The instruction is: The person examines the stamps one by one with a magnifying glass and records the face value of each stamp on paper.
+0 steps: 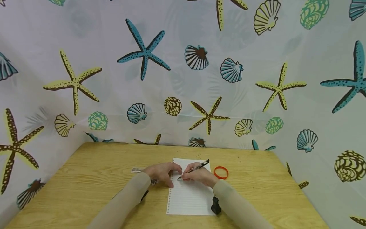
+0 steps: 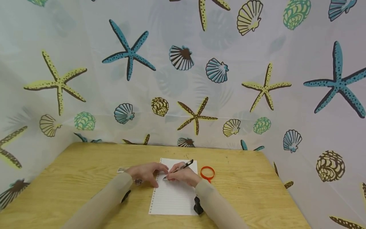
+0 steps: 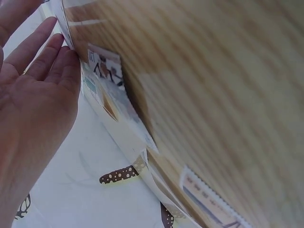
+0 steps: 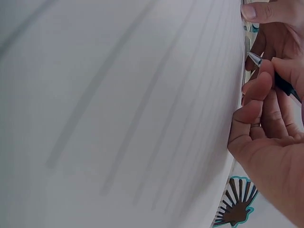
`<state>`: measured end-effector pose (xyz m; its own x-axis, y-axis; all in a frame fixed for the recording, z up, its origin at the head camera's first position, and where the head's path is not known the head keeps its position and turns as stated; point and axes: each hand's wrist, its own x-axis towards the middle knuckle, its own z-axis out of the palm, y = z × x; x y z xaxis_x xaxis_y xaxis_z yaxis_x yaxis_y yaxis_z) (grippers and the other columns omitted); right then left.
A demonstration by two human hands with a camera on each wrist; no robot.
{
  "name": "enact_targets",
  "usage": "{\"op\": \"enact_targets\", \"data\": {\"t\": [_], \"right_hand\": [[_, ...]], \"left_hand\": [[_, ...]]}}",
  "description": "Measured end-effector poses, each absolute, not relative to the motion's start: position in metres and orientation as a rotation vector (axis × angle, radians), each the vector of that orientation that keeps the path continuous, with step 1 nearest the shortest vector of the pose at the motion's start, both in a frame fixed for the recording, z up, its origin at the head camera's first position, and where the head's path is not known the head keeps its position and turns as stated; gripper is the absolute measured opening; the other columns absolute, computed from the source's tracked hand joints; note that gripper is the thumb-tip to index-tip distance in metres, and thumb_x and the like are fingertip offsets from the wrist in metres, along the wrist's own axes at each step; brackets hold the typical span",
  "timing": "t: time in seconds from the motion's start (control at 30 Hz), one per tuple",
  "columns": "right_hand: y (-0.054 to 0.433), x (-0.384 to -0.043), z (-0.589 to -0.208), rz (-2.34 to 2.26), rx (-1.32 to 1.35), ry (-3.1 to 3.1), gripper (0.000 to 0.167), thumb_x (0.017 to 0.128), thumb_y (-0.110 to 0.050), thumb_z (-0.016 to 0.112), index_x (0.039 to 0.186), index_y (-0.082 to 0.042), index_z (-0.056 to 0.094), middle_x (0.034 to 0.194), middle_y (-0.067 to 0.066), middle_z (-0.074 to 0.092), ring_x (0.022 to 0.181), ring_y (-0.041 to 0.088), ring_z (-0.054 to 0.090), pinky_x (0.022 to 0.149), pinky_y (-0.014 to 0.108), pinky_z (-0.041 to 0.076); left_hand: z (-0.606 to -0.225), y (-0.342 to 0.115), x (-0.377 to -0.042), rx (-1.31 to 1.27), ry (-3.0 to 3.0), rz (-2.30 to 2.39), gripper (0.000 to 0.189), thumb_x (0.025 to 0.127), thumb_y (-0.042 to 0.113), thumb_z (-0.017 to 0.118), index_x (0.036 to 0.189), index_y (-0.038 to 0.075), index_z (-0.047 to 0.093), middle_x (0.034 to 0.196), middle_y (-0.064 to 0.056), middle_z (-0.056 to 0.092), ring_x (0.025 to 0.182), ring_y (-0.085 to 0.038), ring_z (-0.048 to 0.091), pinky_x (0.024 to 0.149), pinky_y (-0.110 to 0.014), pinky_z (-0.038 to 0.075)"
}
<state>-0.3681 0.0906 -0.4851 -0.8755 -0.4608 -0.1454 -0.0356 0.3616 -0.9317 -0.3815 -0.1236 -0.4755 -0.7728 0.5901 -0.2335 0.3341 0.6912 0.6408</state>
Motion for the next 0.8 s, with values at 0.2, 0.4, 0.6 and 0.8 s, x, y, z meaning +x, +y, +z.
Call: {"op": "enact_targets", "data": {"t": [0.2,0.4,0.6,0.8], "right_hand": [[0.0906,-0.3660,-0.4836,-1.530,-0.446,2.251,0.012,0.082,-0.013,0.078,0.083,-0.007,0.069,0.075,-0.001,0.072,0.066,0.012,0.059,0.059,0.025,0.043],[0.0906,-0.3640,-0.4847,-1.534,-0.460,2.248,0.013,0.082,-0.013,0.078,0.086,-0.005,0.069,0.074,-0.002,0.072,0.066,0.012,0.058,0.059,0.024,0.043],[0.0911,-0.3638,-0.4827,-1.538,-0.480,2.248,0.013,0.083,-0.013,0.078,0.087,-0.003,0.070,0.075,-0.002,0.072,0.066,0.012,0.058,0.060,0.025,0.044],[0.0899,-0.3649,-0.4835,-1.535,-0.489,2.257,0.013,0.082,-0.012,0.078,0.088,-0.002,0.071,0.076,0.000,0.073,0.066,0.012,0.058,0.058,0.024,0.043]], "left_hand": [[-0.4733,-0.1237,-0.3784,0.737,2.478,0.820,0.055,0.073,0.008,0.086,0.123,0.018,0.065,0.147,-0.003,0.049,0.142,-0.028,0.038,0.117,-0.049,0.028],[-0.4726,-0.1228,-0.3768,0.714,2.474,0.832,0.054,0.073,0.007,0.085,0.123,0.019,0.065,0.148,-0.003,0.048,0.142,-0.028,0.037,0.117,-0.049,0.028],[-0.4749,-0.1236,-0.3808,0.729,2.463,0.831,0.055,0.074,0.008,0.085,0.124,0.018,0.064,0.149,-0.003,0.047,0.142,-0.028,0.037,0.117,-0.049,0.029],[-0.4758,-0.1241,-0.3807,0.732,2.462,0.844,0.056,0.074,0.006,0.085,0.124,0.017,0.064,0.149,-0.004,0.047,0.142,-0.028,0.037,0.117,-0.048,0.030]]}}
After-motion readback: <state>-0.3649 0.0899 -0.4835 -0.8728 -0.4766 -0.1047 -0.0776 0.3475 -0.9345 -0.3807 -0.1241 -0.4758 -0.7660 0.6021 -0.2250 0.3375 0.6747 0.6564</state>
